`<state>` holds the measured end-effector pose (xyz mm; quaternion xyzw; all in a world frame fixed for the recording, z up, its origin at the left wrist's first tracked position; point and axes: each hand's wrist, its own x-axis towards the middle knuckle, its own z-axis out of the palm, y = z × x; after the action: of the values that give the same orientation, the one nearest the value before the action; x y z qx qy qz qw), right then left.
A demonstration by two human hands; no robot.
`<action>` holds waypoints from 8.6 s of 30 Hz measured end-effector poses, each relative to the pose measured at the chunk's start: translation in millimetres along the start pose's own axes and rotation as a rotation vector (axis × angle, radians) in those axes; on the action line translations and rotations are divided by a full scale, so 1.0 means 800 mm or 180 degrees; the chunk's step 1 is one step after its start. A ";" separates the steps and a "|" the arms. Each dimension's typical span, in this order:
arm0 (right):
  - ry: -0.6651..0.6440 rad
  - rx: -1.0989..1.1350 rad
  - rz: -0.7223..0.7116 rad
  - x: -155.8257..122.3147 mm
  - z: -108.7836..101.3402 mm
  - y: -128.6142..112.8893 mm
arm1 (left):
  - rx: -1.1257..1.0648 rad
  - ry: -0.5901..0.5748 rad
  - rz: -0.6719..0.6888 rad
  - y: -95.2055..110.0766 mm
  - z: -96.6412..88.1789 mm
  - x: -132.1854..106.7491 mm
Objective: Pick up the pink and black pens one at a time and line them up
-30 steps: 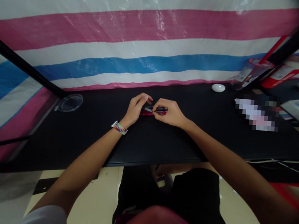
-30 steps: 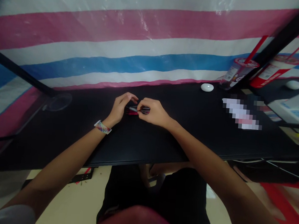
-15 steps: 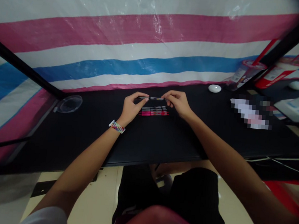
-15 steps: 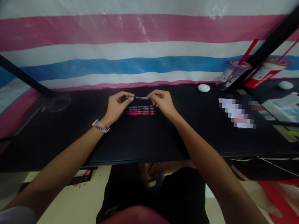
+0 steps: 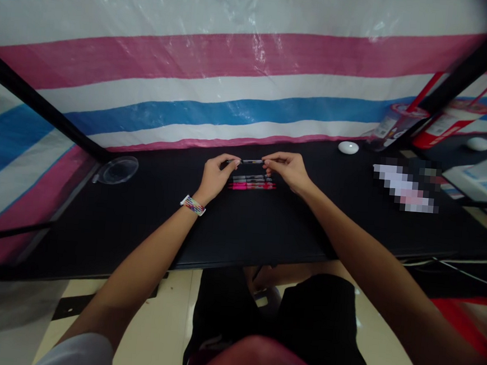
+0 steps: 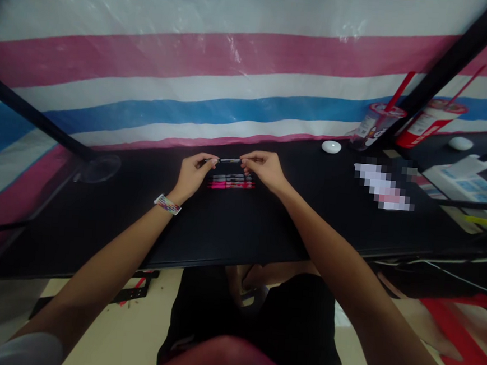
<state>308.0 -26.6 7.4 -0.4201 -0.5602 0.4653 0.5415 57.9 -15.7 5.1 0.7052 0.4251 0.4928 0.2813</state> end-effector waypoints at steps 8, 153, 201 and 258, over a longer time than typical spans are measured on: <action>-0.0032 0.0101 0.0075 -0.003 0.005 0.000 | 0.0051 0.0182 -0.0184 -0.005 0.003 0.000; 0.0166 0.0701 0.0500 -0.002 -0.001 -0.003 | -0.0491 -0.0213 0.0023 -0.005 -0.012 0.007; -0.0485 0.2031 0.0909 -0.008 0.013 -0.011 | -0.0190 0.0104 0.0047 0.008 -0.007 0.001; -0.0149 0.1406 0.0581 -0.009 0.018 -0.020 | -0.0233 0.0052 0.0010 0.009 -0.003 0.002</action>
<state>295.0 -37.6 21.6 -0.3294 -0.4168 0.6332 0.5629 58.3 -17.8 12.5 0.6911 0.4079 0.5142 0.3027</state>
